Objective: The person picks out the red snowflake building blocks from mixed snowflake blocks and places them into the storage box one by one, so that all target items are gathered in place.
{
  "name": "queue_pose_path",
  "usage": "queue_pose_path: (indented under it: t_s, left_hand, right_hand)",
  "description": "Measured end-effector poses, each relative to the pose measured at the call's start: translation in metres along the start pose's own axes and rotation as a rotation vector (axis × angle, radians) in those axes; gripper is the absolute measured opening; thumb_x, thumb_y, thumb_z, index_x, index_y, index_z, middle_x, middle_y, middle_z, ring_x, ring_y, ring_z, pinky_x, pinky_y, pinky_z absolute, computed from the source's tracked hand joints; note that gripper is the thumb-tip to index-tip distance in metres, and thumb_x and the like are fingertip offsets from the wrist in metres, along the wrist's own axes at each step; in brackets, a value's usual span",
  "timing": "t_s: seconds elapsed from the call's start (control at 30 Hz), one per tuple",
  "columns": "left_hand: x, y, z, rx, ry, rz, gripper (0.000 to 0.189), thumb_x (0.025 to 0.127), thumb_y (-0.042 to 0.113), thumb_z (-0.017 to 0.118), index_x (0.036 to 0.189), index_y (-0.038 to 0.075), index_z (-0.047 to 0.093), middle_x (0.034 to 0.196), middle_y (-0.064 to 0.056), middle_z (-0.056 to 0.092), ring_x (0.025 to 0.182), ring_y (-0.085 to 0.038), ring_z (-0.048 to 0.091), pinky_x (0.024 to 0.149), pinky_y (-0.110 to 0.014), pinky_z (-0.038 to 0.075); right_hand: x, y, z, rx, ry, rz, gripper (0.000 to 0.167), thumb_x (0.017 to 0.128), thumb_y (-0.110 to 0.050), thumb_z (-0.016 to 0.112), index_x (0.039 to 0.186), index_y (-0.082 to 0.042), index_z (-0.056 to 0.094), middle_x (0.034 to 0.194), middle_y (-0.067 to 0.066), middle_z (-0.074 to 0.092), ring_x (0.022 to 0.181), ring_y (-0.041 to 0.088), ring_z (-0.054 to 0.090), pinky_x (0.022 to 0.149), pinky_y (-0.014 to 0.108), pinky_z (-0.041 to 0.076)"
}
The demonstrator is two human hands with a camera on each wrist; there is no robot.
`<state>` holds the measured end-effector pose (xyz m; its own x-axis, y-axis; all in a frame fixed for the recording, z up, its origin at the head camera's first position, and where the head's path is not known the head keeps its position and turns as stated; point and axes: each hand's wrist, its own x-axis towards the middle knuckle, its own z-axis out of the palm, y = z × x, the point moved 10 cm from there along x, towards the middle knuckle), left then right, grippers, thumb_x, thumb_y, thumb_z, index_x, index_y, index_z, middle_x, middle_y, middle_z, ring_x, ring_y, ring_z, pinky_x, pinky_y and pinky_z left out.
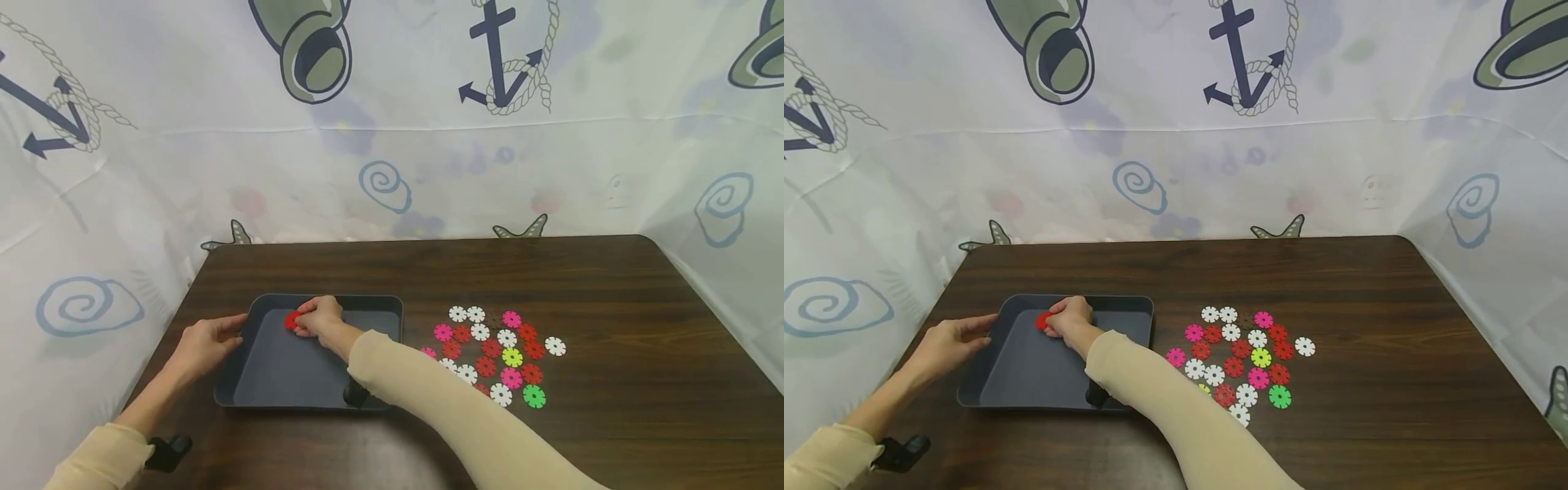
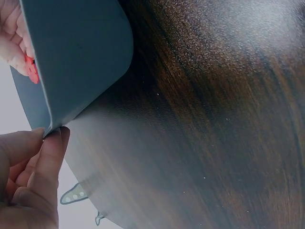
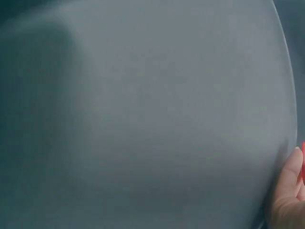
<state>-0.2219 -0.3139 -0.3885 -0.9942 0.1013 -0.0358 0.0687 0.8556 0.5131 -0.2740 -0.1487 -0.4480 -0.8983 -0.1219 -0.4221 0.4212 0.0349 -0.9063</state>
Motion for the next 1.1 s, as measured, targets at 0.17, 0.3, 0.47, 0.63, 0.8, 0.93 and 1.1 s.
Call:
queue_pose_path:
  t_s: [0.17, 0.3, 0.47, 0.63, 0.8, 0.93, 1.1]
  left_hand:
    - [0.000, 0.001, 0.000, 0.004, 0.003, 0.011, 0.042, 0.085, 0.004, 0.063, 0.125, -0.009, 0.055, 0.112, -0.029, 0.062, 0.096, -0.040, 0.065, 0.068, -0.039, 0.055]
    - [0.001, 0.001, 0.000, 0.018, 0.012, 0.023, 0.042, 0.085, 0.003, 0.063, 0.124, -0.009, 0.055, 0.110, -0.029, 0.063, 0.095, -0.040, 0.065, 0.068, -0.040, 0.055]
    - [0.002, 0.001, 0.001, 0.025, 0.020, 0.035, 0.042, 0.084, 0.003, 0.064, 0.123, -0.009, 0.056, 0.109, -0.029, 0.064, 0.094, -0.039, 0.066, 0.068, -0.041, 0.054]
    - [0.004, 0.001, 0.001, 0.022, 0.024, 0.035, 0.042, 0.084, 0.003, 0.064, 0.123, -0.009, 0.056, 0.110, -0.029, 0.064, 0.094, -0.038, 0.066, 0.068, -0.040, 0.054]
    - [0.004, 0.000, 0.001, 0.025, 0.026, 0.036, 0.042, 0.083, 0.003, 0.064, 0.123, -0.009, 0.056, 0.109, -0.028, 0.064, 0.094, -0.038, 0.067, 0.069, -0.041, 0.054]
    - [0.004, -0.001, 0.002, 0.027, 0.023, 0.033, 0.042, 0.084, 0.003, 0.064, 0.123, -0.009, 0.056, 0.109, -0.029, 0.064, 0.094, -0.039, 0.066, 0.070, -0.042, 0.054]
    - [0.005, -0.002, 0.002, 0.030, 0.025, 0.039, 0.042, 0.083, 0.003, 0.065, 0.123, -0.009, 0.056, 0.109, -0.029, 0.064, 0.094, -0.040, 0.066, 0.069, -0.042, 0.054]
  right_hand:
    - [0.006, 0.001, -0.002, -0.015, 0.058, -0.030, 0.015, 0.075, 0.016, 0.066, 0.086, 0.006, 0.069, 0.072, 0.018, 0.070, 0.058, 0.024, 0.069, 0.055, 0.029, 0.055]
    - [0.010, 0.001, -0.003, -0.069, 0.101, -0.054, 0.014, 0.075, 0.015, 0.067, 0.083, 0.004, 0.070, 0.068, 0.015, 0.069, 0.063, 0.028, 0.070, 0.047, 0.024, 0.052]
    - [0.011, 0.000, -0.005, -0.087, 0.133, -0.067, 0.014, 0.074, 0.015, 0.067, 0.081, 0.004, 0.070, 0.066, 0.015, 0.068, 0.061, 0.028, 0.070, 0.040, 0.019, 0.047]
    - [0.011, -0.001, -0.006, -0.096, 0.145, -0.073, 0.014, 0.074, 0.015, 0.067, 0.080, 0.003, 0.071, 0.064, 0.016, 0.069, 0.052, 0.023, 0.067, 0.036, 0.017, 0.044]
    - [0.012, -0.001, -0.007, -0.105, 0.155, -0.072, 0.013, 0.074, 0.014, 0.067, 0.079, 0.003, 0.070, 0.062, 0.014, 0.068, 0.051, 0.023, 0.066, 0.039, 0.019, 0.046]
    - [0.012, -0.001, -0.007, -0.112, 0.155, -0.072, 0.013, 0.075, 0.014, 0.067, 0.080, 0.002, 0.070, 0.063, 0.013, 0.067, 0.060, 0.028, 0.070, 0.042, 0.022, 0.049]
    - [0.011, 0.000, -0.008, -0.119, 0.170, -0.074, 0.012, 0.076, 0.013, 0.067, 0.079, 0.003, 0.070, 0.062, 0.014, 0.067, 0.061, 0.029, 0.070, 0.044, 0.023, 0.050]
